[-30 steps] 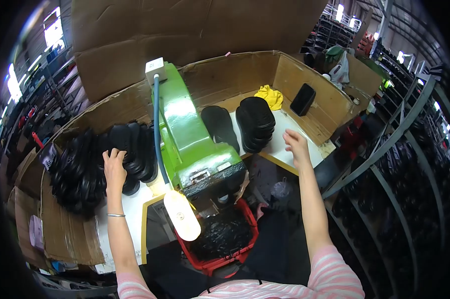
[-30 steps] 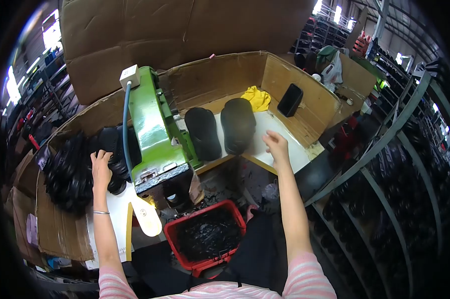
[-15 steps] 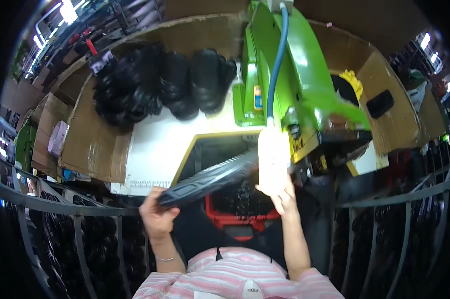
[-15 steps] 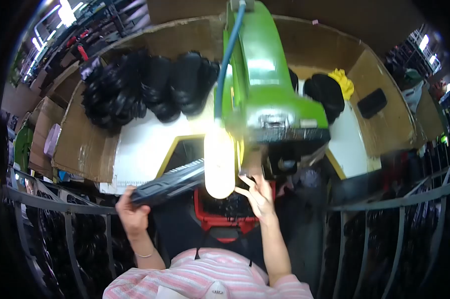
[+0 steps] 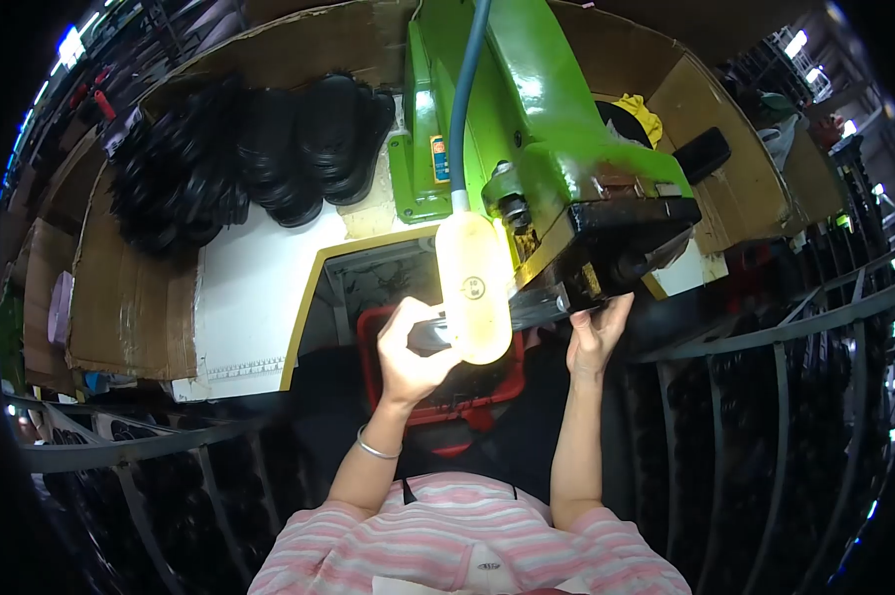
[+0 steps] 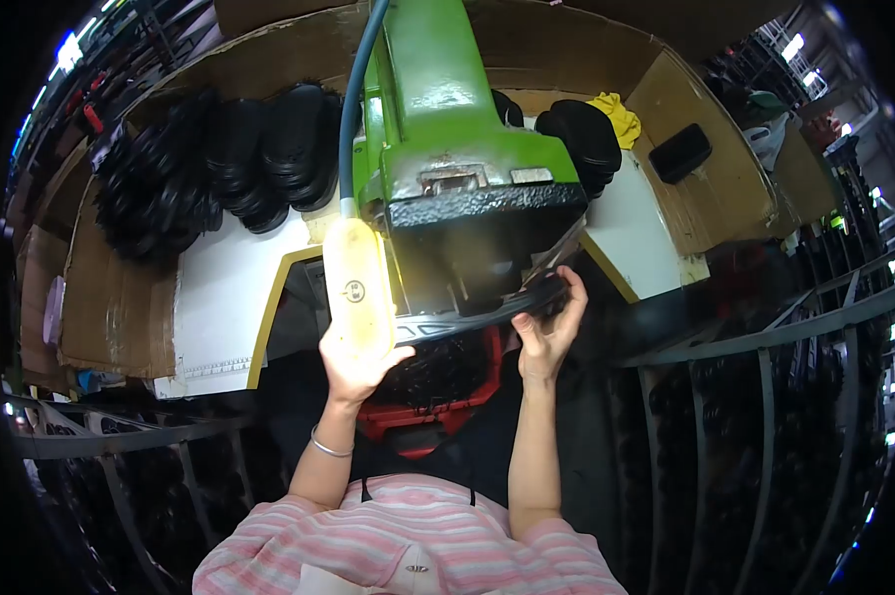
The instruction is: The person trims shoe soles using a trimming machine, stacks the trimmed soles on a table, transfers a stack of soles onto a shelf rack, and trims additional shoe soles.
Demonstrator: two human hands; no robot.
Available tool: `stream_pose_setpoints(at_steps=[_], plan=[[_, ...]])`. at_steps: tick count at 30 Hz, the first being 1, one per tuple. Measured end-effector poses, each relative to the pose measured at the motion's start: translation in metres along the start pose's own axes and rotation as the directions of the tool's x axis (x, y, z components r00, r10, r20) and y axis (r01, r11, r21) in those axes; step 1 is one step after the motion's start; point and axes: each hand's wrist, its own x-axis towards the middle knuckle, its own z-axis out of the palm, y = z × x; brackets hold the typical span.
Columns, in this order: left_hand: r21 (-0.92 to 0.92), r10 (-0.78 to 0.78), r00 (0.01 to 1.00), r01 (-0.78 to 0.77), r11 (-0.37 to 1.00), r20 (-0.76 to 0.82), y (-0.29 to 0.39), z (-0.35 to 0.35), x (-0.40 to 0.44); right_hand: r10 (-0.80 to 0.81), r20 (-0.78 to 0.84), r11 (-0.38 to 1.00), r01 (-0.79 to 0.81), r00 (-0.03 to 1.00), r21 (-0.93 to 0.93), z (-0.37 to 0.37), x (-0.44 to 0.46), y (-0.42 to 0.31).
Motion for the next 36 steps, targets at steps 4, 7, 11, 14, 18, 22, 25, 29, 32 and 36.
stream_pose_setpoints(at_steps=[4, 7, 11, 14, 18, 22, 25, 29, 32, 36], plan=[[-0.005, 0.023, 0.998, -0.023, 1.000, -0.054, 0.015, -0.020, 0.003, -0.020, 0.026, 0.999, 0.021, 0.999, -0.043, 0.008, -0.013, 0.022], [-0.054, 0.021, 0.999, -0.023, 0.998, -0.043, -0.001, -0.049, -0.006, 0.049, 0.056, 0.999, -0.047, 0.997, -0.025, 0.026, -0.026, 0.023], [-0.122, -0.029, 0.998, 0.021, 0.992, -0.060, -0.024, -0.077, -0.014, -0.071, 0.005, 0.992, 0.071, 0.997, -0.102, 0.059, -0.038, 0.013], [-0.104, -0.079, 0.997, 0.080, 0.991, 0.015, -0.049, -0.098, -0.015, -0.146, 0.101, 0.943, 0.170, 0.984, -0.288, 0.057, -0.047, 0.024], [0.592, -0.093, 0.975, -0.046, 0.805, 0.202, -0.051, -0.083, 0.003, -0.316, 0.214, 0.782, 0.382, 0.924, -0.493, 0.064, -0.043, 0.011], [0.368, 0.208, 0.967, -0.249, 0.896, 0.148, -0.011, 0.004, 0.014, -0.446, 0.251, 0.642, 0.502, 0.859, -0.579, 0.068, -0.041, 0.009], [0.312, 0.217, 0.971, -0.239, 0.920, 0.104, -0.041, 0.022, 0.005, -0.494, 0.234, 0.592, 0.521, 0.838, -0.615, 0.060, -0.036, 0.014], [0.062, 0.039, 0.998, -0.042, 0.997, 0.051, -0.071, 0.029, -0.014, -0.118, 0.043, 0.933, 0.126, 0.992, -0.338, 0.031, -0.049, 0.064], [-0.072, -0.092, 0.995, 0.089, 0.993, -0.031, -0.073, 0.039, -0.029, 0.390, -0.002, 0.917, -0.388, 0.921, 0.090, 0.006, -0.064, 0.116], [-0.303, -0.253, 0.963, 0.217, 0.928, -0.087, -0.070, 0.053, -0.035, 0.625, 0.295, 0.470, -0.651, 0.722, 0.596, -0.024, -0.079, 0.137]])
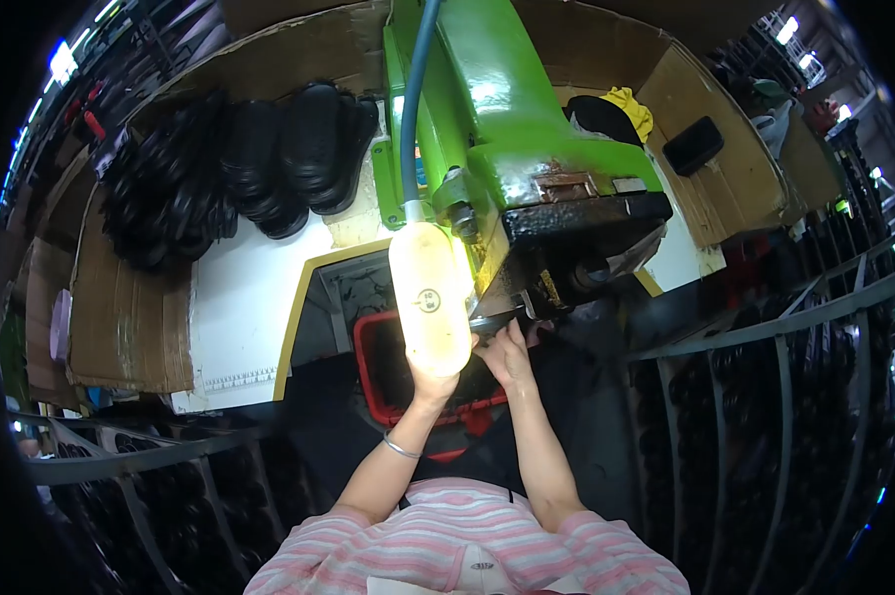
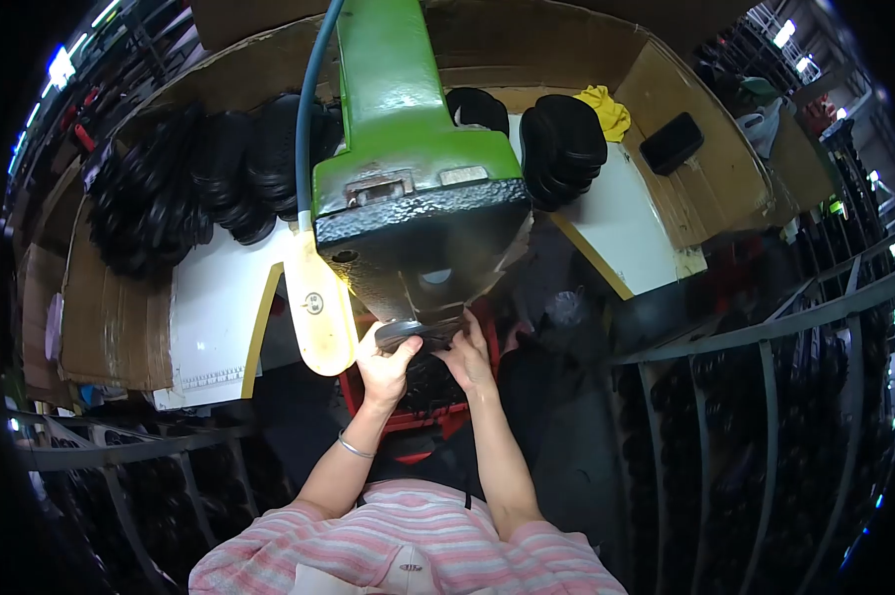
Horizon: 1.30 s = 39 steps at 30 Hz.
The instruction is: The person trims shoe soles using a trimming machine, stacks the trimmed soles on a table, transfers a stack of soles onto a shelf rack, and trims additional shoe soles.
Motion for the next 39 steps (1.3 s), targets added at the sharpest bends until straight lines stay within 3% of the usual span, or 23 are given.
stream_pose_setpoints(at_steps=[2, 5, 8, 9, 10, 12, 13, 14, 17, 18, 20, 27, 30, 31, 33, 35, 36, 37, 38, 39], plan=[[0.065, 0.079, 0.997, -0.079, 0.995, -0.007, -0.008, 0.000, 0.002, -0.011, -0.009, 0.999, 0.010, 1.000, -0.053, -0.006, 0.001, -0.006], [0.140, 0.100, 0.995, -0.103, 0.985, 0.024, -0.004, 0.003, 0.009, -0.277, -0.102, 0.923, 0.235, 0.956, -0.304, 0.001, -0.004, -0.033], [0.146, 0.166, 0.981, -0.180, 0.973, 0.104, 0.013, 0.012, 0.019, -0.533, -0.138, 0.735, 0.376, 0.835, -0.564, 0.017, -0.013, -0.078], [0.230, 0.163, 0.973, -0.199, 0.953, 0.165, 0.024, 0.011, 0.019, -0.644, -0.083, 0.583, 0.419, 0.760, -0.696, 0.012, -0.014, -0.090], [0.226, 0.165, 0.973, -0.200, 0.953, 0.162, 0.033, 0.011, 0.021, -0.679, -0.064, 0.531, 0.430, 0.731, -0.730, 0.018, -0.018, -0.103], [0.131, 0.152, 0.958, -0.187, 0.974, 0.242, 0.045, 0.008, 0.023, -0.773, 0.083, 0.280, 0.455, 0.629, -0.845, 0.035, -0.026, -0.124], [-0.054, 0.064, 0.973, -0.053, 0.997, 0.221, 0.046, 0.004, 0.022, -0.771, 0.130, 0.212, 0.443, 0.624, -0.871, 0.047, -0.030, -0.131], [-0.055, 0.063, 0.974, -0.053, 0.997, 0.218, 0.046, -0.002, 0.022, -0.766, 0.177, 0.142, 0.432, 0.618, -0.891, 0.060, -0.033, -0.137], [0.267, 0.272, 0.951, -0.303, 0.915, 0.144, 0.046, -0.019, 0.022, -0.737, 0.306, 0.015, 0.467, 0.602, -0.884, 0.082, -0.035, -0.141], [0.267, 0.271, 0.952, -0.301, 0.916, 0.143, 0.046, -0.021, 0.020, -0.714, 0.391, -0.053, 0.511, 0.582, -0.858, 0.088, -0.035, -0.140], [-0.122, 0.166, 0.981, -0.178, 0.976, -0.097, 0.057, -0.023, 0.015, -0.686, 0.388, 0.003, 0.536, 0.615, -0.844, 0.100, -0.038, -0.134], [-0.167, 0.136, 0.990, -0.138, 0.976, -0.027, 0.083, -0.089, 0.012, -0.606, 0.420, 0.194, 0.637, 0.675, -0.746, 0.093, -0.033, -0.085], [-0.272, 0.094, 0.993, -0.071, 0.960, 0.072, 0.073, -0.121, 0.014, -0.600, 0.480, 0.282, 0.731, 0.640, -0.621, 0.082, -0.019, -0.059], [-0.270, 0.093, 0.993, -0.071, 0.960, 0.069, 0.070, -0.127, 0.016, -0.596, 0.530, 0.201, 0.752, 0.602, -0.628, 0.085, -0.016, -0.055], [-0.267, 0.095, 0.993, -0.073, 0.961, 0.068, 0.063, -0.141, 0.021, -0.607, 0.545, 0.168, 0.764, 0.578, -0.623, 0.096, -0.014, -0.046], [-0.017, 0.063, 0.984, -0.061, 0.998, 0.164, 0.054, -0.153, 0.031, -0.615, 0.604, 0.014, 0.773, 0.507, -0.634, 0.105, -0.012, -0.046], [-0.015, 0.068, 0.984, -0.066, 0.998, 0.167, 0.050, -0.153, 0.034, -0.597, 0.648, -0.089, 0.764, 0.472, -0.639, 0.111, -0.012, -0.047], [0.312, -0.026, 0.971, -0.050, 0.949, 0.237, 0.048, -0.149, 0.039, -0.593, 0.648, -0.072, 0.769, 0.479, -0.635, 0.116, -0.013, -0.045], [0.605, -0.136, 0.953, -0.059, 0.794, 0.271, 0.051, -0.141, 0.045, -0.597, 0.648, -0.073, 0.773, 0.472, -0.630, 0.123, -0.015, -0.048], [0.661, -0.061, 0.949, -0.169, 0.731, 0.310, 0.051, -0.127, 0.046, -0.559, 0.701, -0.155, 0.774, 0.443, -0.614, 0.129, -0.016, -0.053]])
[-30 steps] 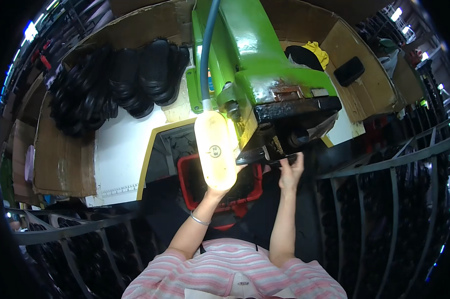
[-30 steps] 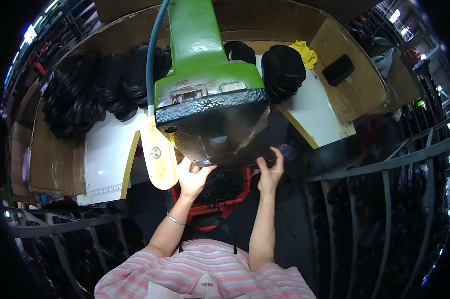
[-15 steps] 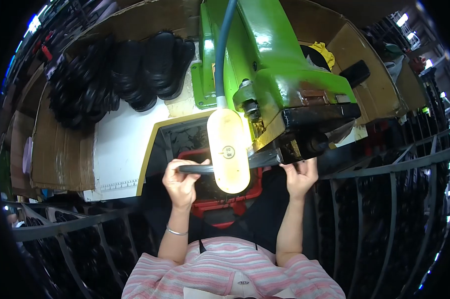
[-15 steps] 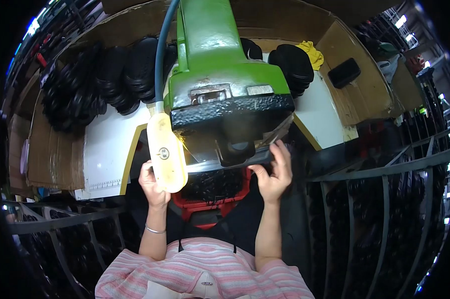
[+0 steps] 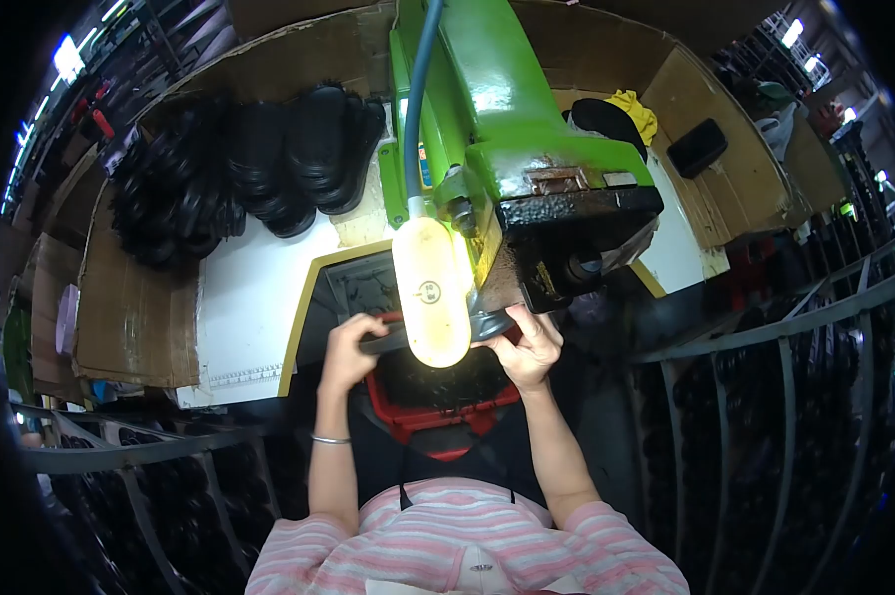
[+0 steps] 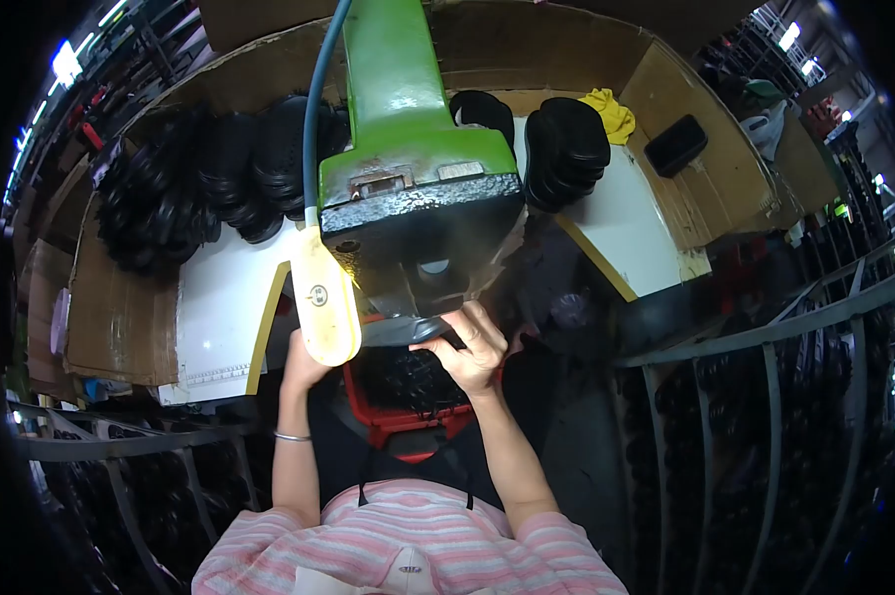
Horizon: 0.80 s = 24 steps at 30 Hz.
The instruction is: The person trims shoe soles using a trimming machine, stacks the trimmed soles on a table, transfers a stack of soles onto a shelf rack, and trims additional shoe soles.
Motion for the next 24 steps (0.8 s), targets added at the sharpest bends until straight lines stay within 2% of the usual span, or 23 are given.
stream_pose_setpoints(at_steps=[1, 3, 4, 5, 6, 7, 8, 9, 10, 12, 13, 15, 18, 20, 21, 23, 24], plan=[[0.111, 0.081, 0.997, -0.078, 0.991, -0.016, 0.017, 0.018, 0.006, -0.058, 0.044, 0.996, 0.060, 0.997, -0.058, 0.000, 0.004, -0.002], [0.208, 0.203, 0.978, -0.191, 0.959, -0.040, 0.040, 0.058, 0.015, -0.056, 0.039, 0.996, 0.058, 0.998, -0.065, 0.000, 0.003, -0.001], [0.160, 0.339, 0.920, -0.311, 0.937, -0.199, 0.067, 0.074, 0.016, -0.031, 0.024, 0.999, 0.032, 0.999, -0.041, 0.001, 0.003, 0.000], [0.130, 0.449, 0.819, -0.433, 0.892, -0.358, 0.089, 0.081, 0.016, -0.007, 0.009, 1.000, 0.007, 1.000, -0.019, 0.000, 0.004, 0.001], [-0.001, 0.409, 0.867, -0.427, 0.904, -0.285, 0.076, 0.090, 0.014, -0.009, 0.009, 1.000, 0.009, 1.000, -0.023, -0.002, -0.002, 0.006], [-0.006, 0.410, 0.867, -0.429, 0.903, -0.284, 0.065, 0.103, 0.012, 0.250, 0.033, 0.948, -0.252, 0.968, 0.194, -0.004, -0.014, 0.016], [-0.259, 0.237, 0.919, -0.323, 0.910, -0.315, 0.057, 0.118, 0.012, 0.479, 0.110, 0.784, -0.481, 0.871, 0.391, -0.004, -0.024, 0.027], [-0.496, 0.056, 0.953, -0.205, 0.844, -0.299, 0.048, 0.131, 0.011, 0.478, 0.107, 0.785, -0.479, 0.872, 0.393, -0.003, -0.033, 0.040], [-0.470, 0.047, 0.949, -0.197, 0.860, -0.312, 0.044, 0.139, 0.008, 0.538, 0.112, 0.741, -0.532, 0.835, 0.410, -0.004, -0.045, 0.054], [-0.568, -0.041, 0.938, -0.173, 0.805, -0.344, 0.046, 0.151, 0.006, 0.667, 0.134, 0.612, -0.642, 0.733, 0.463, -0.009, -0.079, 0.093], [-0.603, -0.066, 0.932, -0.176, 0.778, -0.357, 0.045, 0.156, 0.004, 0.763, 0.090, 0.463, -0.638, 0.640, 0.615, -0.009, -0.083, 0.094], [-0.658, -0.090, 0.927, -0.187, 0.729, -0.363, 0.043, 0.168, 0.003, 0.739, 0.021, 0.470, -0.536, 0.674, 0.701, -0.021, -0.093, 0.104], [-0.750, -0.152, 0.933, -0.157, 0.642, -0.325, 0.061, 0.163, 0.001, 0.709, -0.181, 0.669, -0.571, 0.681, 0.476, -0.051, -0.072, 0.094], [-0.832, -0.156, 0.955, -0.133, 0.539, -0.254, 0.089, 0.145, 0.009, 0.568, -0.297, 0.823, -0.534, 0.767, 0.195, -0.080, -0.044, 0.073], [-0.833, -0.158, 0.954, -0.133, 0.538, -0.254, 0.086, 0.142, 0.010, 0.458, -0.290, 0.881, -0.472, 0.840, 0.025, -0.096, -0.031, 0.063], [-0.725, -0.061, 0.958, -0.169, 0.668, -0.279, 0.073, 0.136, 0.008, 0.294, -0.181, 0.935, -0.322, 0.938, -0.151, -0.106, 0.005, 0.023], [-0.602, -0.028, 0.952, -0.171, 0.780, -0.306, 0.060, 0.134, 0.005, 0.293, -0.177, 0.935, -0.320, 0.940, -0.153, -0.105, 0.014, 0.014]])
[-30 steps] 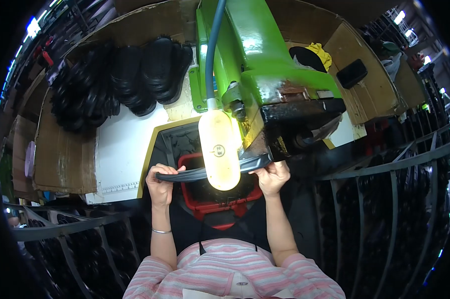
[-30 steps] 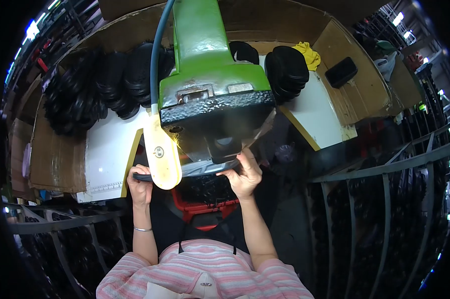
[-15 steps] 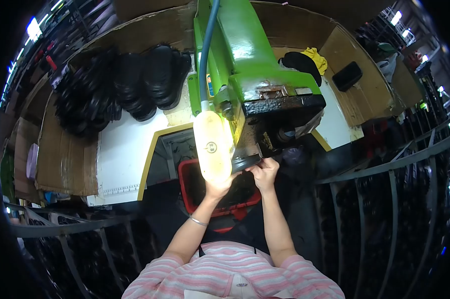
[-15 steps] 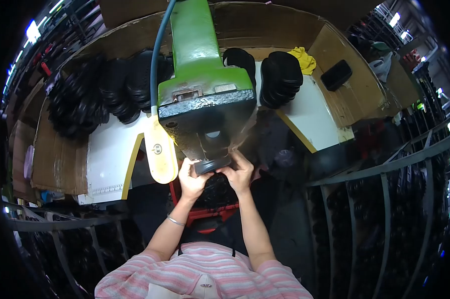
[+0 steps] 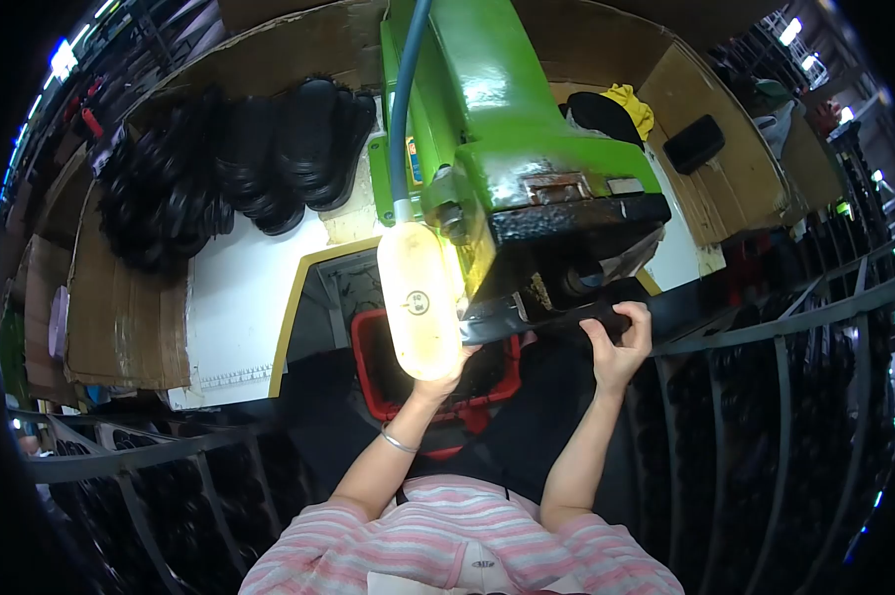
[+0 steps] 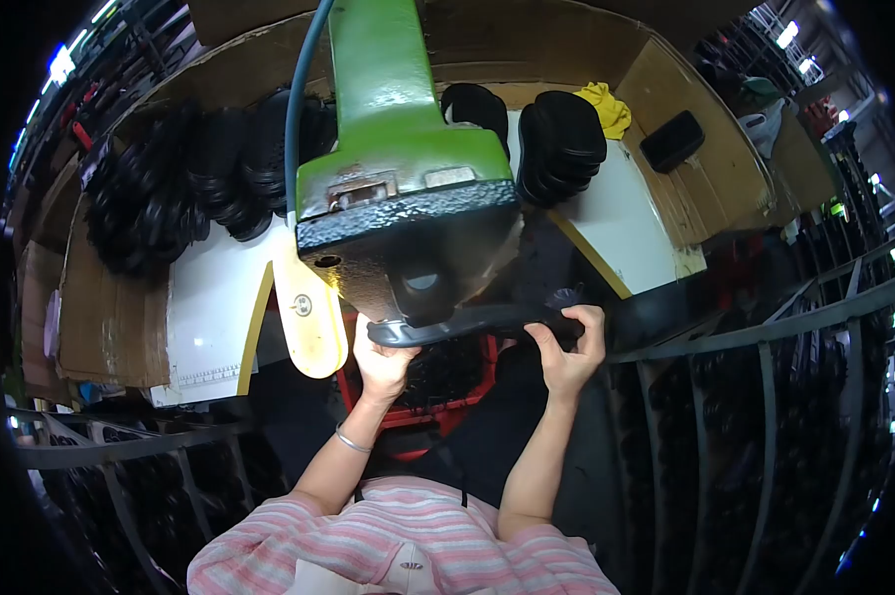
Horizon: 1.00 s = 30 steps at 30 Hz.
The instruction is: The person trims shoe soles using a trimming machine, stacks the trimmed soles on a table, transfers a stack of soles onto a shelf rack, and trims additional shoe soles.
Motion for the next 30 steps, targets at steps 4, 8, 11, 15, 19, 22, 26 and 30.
stream_pose_setpoints(at_steps=[4, 8, 11, 15, 19, 22, 26, 30], plan=[[-0.333, -0.126, 0.990, 0.099, 0.938, -0.059, -0.002, -0.027, -0.005, -0.144, 0.100, 0.978, 0.157, 0.984, -0.134, 0.019, 0.011, -0.038], [-0.491, -0.205, 0.979, 0.169, 0.854, -0.020, 0.040, -0.065, 0.003, -0.062, 0.168, 0.997, 0.070, 0.984, -0.041, 0.060, -0.006, -0.048], [-0.387, -0.101, 0.994, 0.077, 0.919, -0.043, 0.053, -0.103, 0.001, 0.072, 0.233, 0.996, -0.082, 0.970, 0.035, 0.096, -0.032, -0.047], [-0.370, -0.078, 0.997, 0.065, 0.927, -0.021, 0.052, -0.139, -0.028, 0.094, 0.044, 0.995, -0.093, 0.995, -0.024, 0.103, -0.064, -0.061], [0.204, 0.262, 0.873, -0.368, 0.907, 0.411, 0.065, -0.074, -0.048, 0.624, 0.343, 0.346, -0.642, 0.702, 0.685, 0.064, -0.103, -0.090], [0.129, 0.144, 0.792, -0.270, 0.954, 0.593, 0.087, -0.007, -0.057, 0.725, 0.297, 0.285, -0.664, 0.621, 0.692, 0.018, -0.094, -0.092], [-0.318, 0.214, 0.754, -0.007, 0.948, 0.621, 0.140, 0.039, -0.042, 0.642, 0.041, 0.652, -0.573, 0.766, 0.497, -0.055, -0.028, -0.055], [-0.680, 0.208, 0.822, 0.265, 0.684, 0.530, 0.216, 0.080, -0.044, 0.549, -0.078, 0.792, -0.487, 0.832, 0.369, -0.085, 0.074, 0.026]])
